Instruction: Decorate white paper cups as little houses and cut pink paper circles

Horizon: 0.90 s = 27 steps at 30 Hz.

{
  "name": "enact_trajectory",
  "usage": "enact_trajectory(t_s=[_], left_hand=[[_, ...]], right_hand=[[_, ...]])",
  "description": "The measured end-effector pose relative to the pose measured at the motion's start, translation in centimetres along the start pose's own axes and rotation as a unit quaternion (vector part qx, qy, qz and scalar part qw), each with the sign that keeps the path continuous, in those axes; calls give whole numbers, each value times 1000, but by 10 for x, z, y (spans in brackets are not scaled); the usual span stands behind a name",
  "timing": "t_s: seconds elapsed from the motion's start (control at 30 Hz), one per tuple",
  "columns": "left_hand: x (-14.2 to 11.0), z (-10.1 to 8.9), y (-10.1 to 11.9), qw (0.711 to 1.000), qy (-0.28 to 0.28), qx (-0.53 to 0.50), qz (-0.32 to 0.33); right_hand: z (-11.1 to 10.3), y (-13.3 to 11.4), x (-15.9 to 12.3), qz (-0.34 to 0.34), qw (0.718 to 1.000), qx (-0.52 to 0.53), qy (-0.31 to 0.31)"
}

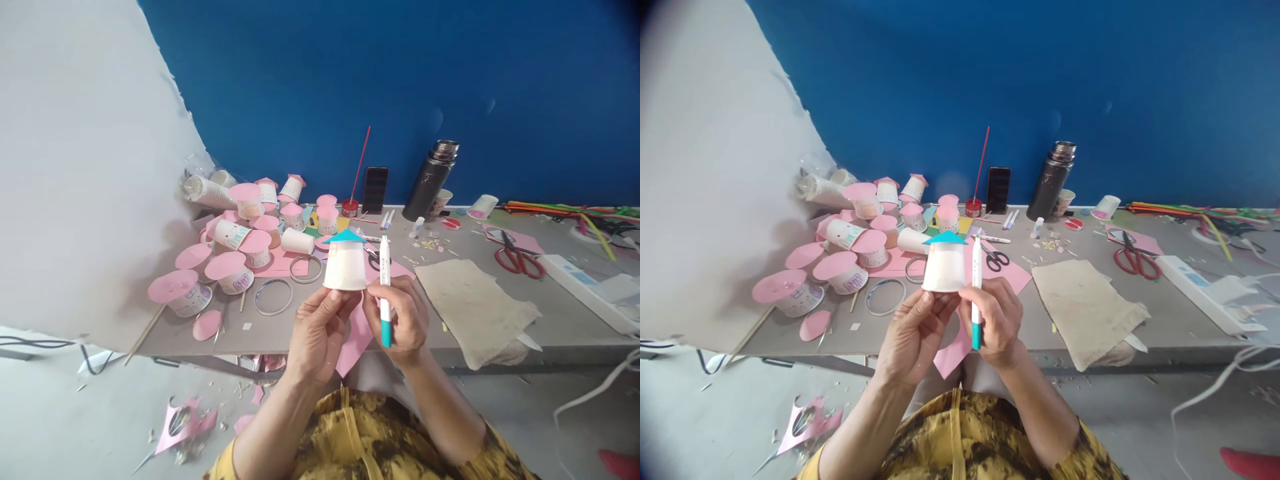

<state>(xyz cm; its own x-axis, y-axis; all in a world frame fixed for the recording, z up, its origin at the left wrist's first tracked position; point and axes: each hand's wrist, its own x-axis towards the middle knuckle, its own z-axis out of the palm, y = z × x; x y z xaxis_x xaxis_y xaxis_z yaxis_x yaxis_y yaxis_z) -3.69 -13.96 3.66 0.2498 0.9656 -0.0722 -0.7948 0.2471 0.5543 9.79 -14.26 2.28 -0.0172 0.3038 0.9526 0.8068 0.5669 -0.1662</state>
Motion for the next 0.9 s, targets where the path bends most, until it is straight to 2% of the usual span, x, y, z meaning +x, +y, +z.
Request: enact_trajectory(t_s=[0.17, 0.27, 0.4, 0.63, 0.8, 0.9], left_hand=[[6, -2, 2, 999, 34, -5, 15], [11, -4, 6, 997, 64, -31, -9], [15, -6, 9, 994, 90, -59, -28], [15, -10, 3, 997, 53, -43, -25], [13, -11, 3, 998, 44, -36, -17], [14, -11, 2, 998, 50, -40, -24]], right_hand=[[0, -2, 2, 2, 999, 40, -21], [-10, 0, 4, 44, 994, 99, -28], [-27, 2, 4, 61, 989, 138, 4], [-28, -4, -3, 130, 981, 143, -6], [-27, -7, 0, 118, 984, 117, -58], [-27, -7, 3, 94, 988, 108, -53]])
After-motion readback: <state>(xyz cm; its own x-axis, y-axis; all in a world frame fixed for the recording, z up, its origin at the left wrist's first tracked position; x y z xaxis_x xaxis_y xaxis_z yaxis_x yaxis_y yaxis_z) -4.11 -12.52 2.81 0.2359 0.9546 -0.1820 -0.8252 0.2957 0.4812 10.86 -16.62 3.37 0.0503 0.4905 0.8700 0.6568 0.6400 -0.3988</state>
